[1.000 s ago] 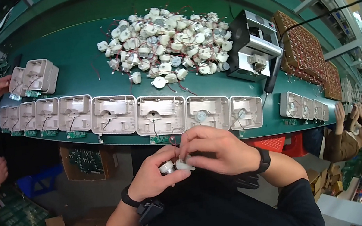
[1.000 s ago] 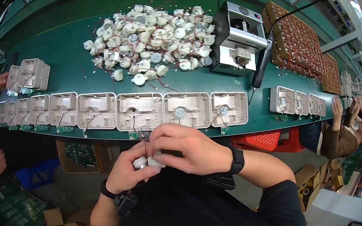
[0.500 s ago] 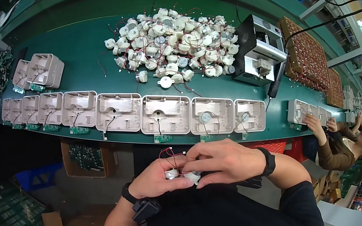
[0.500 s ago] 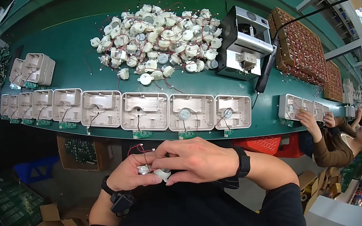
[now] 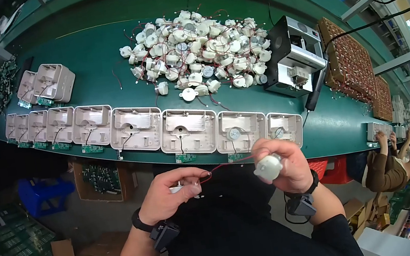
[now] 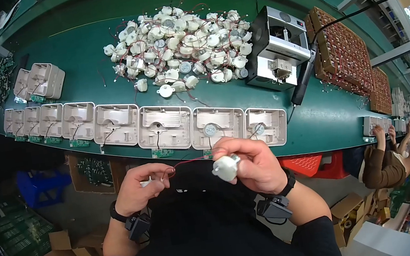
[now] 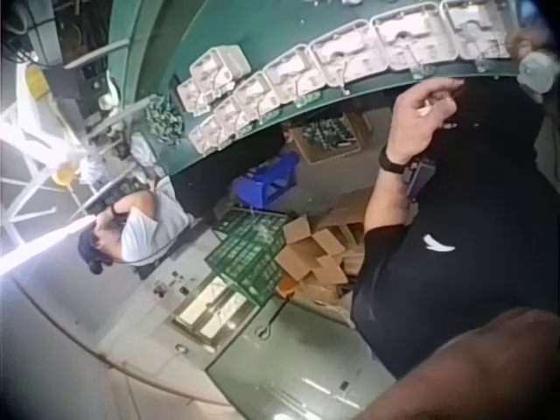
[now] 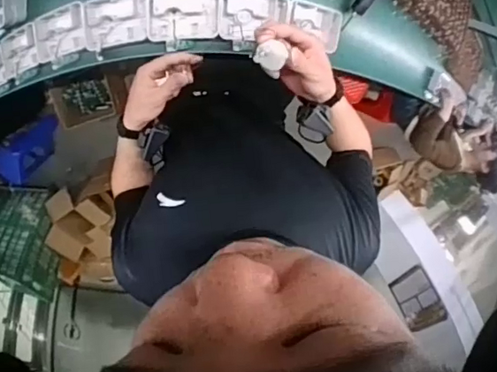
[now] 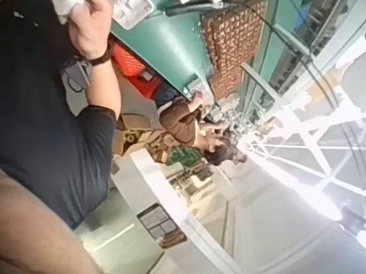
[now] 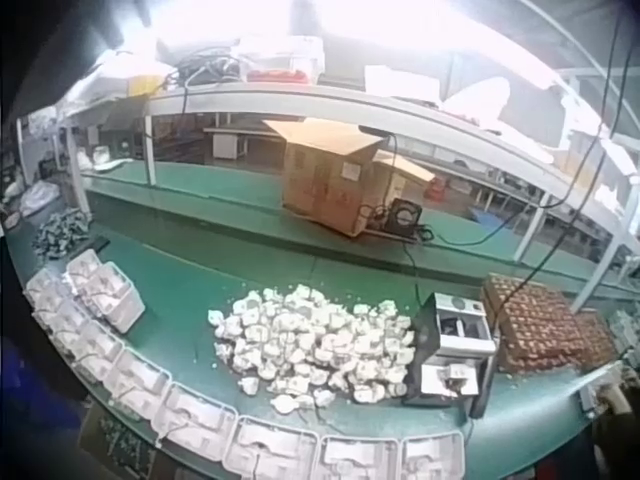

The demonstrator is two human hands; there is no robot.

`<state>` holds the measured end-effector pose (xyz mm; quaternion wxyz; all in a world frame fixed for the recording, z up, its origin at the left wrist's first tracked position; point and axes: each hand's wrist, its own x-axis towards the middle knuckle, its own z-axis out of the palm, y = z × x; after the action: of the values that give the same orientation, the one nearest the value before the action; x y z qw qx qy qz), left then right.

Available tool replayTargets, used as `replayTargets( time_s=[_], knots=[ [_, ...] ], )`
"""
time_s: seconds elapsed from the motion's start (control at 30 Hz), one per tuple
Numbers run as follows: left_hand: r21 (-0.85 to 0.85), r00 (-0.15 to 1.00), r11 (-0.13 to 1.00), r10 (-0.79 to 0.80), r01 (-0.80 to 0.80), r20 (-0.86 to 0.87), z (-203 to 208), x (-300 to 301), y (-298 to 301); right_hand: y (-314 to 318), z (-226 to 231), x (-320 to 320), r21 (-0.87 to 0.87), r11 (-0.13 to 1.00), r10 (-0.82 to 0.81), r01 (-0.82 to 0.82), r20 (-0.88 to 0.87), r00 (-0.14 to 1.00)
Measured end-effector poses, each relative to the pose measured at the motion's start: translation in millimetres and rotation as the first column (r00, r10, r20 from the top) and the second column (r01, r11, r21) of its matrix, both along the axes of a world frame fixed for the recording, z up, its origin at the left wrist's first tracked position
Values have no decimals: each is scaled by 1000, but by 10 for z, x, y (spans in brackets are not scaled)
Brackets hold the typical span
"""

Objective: Assembling small electric motors using an electric screwdriver on a production line.

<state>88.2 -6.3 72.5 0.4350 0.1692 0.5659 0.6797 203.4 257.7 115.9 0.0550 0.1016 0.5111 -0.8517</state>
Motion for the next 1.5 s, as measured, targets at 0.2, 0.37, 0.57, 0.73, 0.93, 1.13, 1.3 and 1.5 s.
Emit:
replayTargets(
  time_s=[0.2, 0.37, 0.57, 0.73, 0.93, 1.13, 1.3, 1.5],
  knots=[
    [-58, 989, 998, -41, 33, -140, -118, -47, -33, 107, -146, 123, -361, 920, -232, 155, -178, 956],
    [-83, 992, 994, -84, 77, -92, -110, -46, -23, 49, -81, 156, -360, 922, -227, 144, -202, 953],
    [79, 977, 991, 92, -109, 192, -41, 72, 242, -204, -151, 87, 183, 972, 141, -150, 61, 988],
    [87, 969, 987, 110, -133, 223, 44, 35, 415, -225, -156, 75, 276, 913, 277, -301, 121, 953],
    [51, 974, 996, 55, -68, 221, 16, 58, 554, -241, -217, 93, 470, 843, 299, -262, -3, 954],
    [33, 952, 999, 15, -26, 305, 46, 84, 662, -236, -213, 94, 565, 800, 312, -203, -103, 944],
    [41, 924, 998, 38, -58, 382, 56, 81, 694, -231, -118, 109, 564, 749, 453, -348, -53, 890],
    [64, 882, 990, 85, -129, 463, 81, 46, 640, -227, -158, 154, 541, 740, 520, -399, -85, 850]
  ],
)
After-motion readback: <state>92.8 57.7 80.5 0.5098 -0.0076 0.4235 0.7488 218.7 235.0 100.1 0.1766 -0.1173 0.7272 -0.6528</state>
